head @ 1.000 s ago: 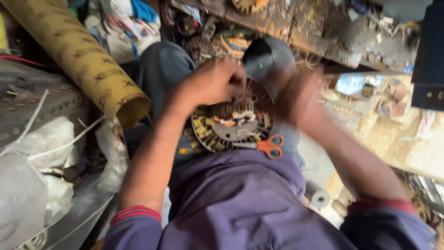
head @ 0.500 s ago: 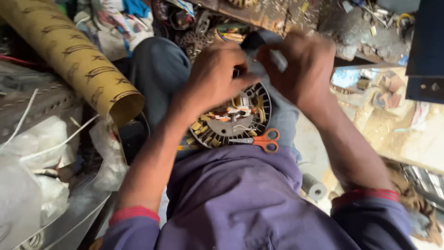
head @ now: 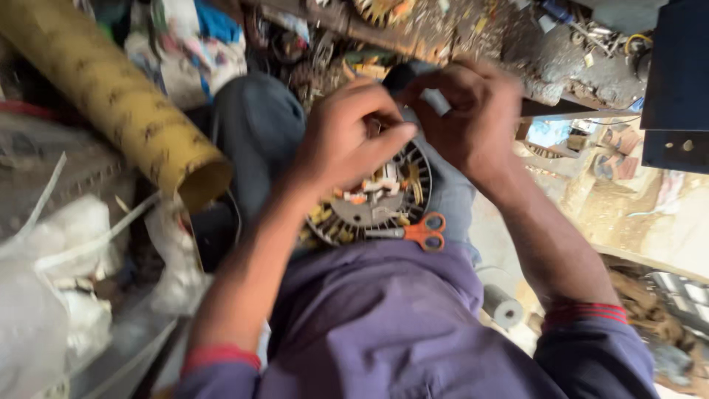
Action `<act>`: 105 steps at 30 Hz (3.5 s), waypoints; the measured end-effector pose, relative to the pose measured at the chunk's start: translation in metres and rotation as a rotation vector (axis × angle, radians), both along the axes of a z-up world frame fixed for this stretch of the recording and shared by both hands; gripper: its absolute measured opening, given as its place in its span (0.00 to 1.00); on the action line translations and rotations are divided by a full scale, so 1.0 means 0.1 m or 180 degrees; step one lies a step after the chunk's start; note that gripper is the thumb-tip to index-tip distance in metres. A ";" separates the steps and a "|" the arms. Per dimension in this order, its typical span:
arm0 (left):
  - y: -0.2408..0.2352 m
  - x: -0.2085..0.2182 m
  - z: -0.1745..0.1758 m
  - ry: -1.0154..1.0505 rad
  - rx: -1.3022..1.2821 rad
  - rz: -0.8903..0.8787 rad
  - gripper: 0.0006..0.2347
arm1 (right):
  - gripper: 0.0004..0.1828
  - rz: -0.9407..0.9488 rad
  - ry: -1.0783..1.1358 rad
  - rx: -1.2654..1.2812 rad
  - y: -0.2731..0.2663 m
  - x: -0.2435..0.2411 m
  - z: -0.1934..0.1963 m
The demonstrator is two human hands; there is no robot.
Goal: The person cuts strips of insulating paper with scissors and then carefully inserts them into the slots of a motor stator by hand.
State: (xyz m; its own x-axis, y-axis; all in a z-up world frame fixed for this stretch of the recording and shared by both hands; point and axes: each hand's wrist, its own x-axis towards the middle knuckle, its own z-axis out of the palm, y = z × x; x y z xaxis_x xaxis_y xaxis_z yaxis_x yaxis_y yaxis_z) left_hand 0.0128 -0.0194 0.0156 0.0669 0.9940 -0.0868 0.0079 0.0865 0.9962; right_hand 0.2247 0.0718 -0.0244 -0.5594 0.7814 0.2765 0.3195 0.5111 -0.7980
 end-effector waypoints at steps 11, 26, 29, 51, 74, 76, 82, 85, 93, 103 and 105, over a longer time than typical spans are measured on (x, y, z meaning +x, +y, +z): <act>-0.53 0.00 0.31 0.3772 0.3068 -0.0046 0.11 | 0.07 0.0802 -0.0815 0.0314 -0.15 0.22 0.23; -0.57 0.10 0.35 0.3571 0.3023 0.0220 0.09 | 0.06 0.0138 -0.1607 0.0933 -0.33 0.48 0.41; -0.36 0.03 0.39 0.0984 0.2165 0.0268 0.02 | 0.07 0.0474 -0.0711 0.0048 -0.07 -0.04 0.16; 0.22 -0.31 -0.27 0.2069 0.0658 -0.0814 0.11 | 0.08 0.0744 -0.1955 0.1221 -0.27 -0.07 0.33; -0.55 0.11 0.35 0.3241 0.2886 0.0153 0.08 | 0.04 0.0779 -0.1456 0.0663 -0.42 0.41 0.28; -0.44 0.02 0.42 0.2408 0.2623 0.0084 0.04 | 0.04 0.0441 -0.0925 -0.0464 -0.16 0.19 0.08; 0.21 -0.08 -0.15 0.1230 -0.0126 -0.0447 0.06 | 0.10 0.0537 -0.1953 0.0203 -0.05 -0.14 0.26; 0.24 -0.43 -0.07 0.1340 0.0572 -0.0843 0.04 | 0.18 0.1089 -0.2578 0.0874 -0.65 -0.07 0.47; -0.61 0.04 0.19 0.2481 0.2697 0.0382 0.09 | 0.07 0.0687 -0.0795 0.0128 -0.12 0.16 0.01; -0.87 0.16 -0.31 -0.0074 0.0638 0.0566 0.32 | 0.17 0.0352 0.0686 -0.0505 -0.41 0.14 0.40; -0.91 0.20 -0.38 -0.0440 0.0532 0.0627 0.32 | 0.17 0.0710 0.0656 0.0181 -0.64 0.16 0.37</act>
State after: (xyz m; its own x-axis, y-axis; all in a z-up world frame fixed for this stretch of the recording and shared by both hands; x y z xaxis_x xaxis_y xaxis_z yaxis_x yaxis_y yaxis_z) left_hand 0.0326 -0.1100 -0.0224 -0.1291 0.9887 0.0757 -0.1295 -0.0925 0.9873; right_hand 0.2409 0.0079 0.0129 -0.6430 0.6256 0.4417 0.0287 0.5960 -0.8024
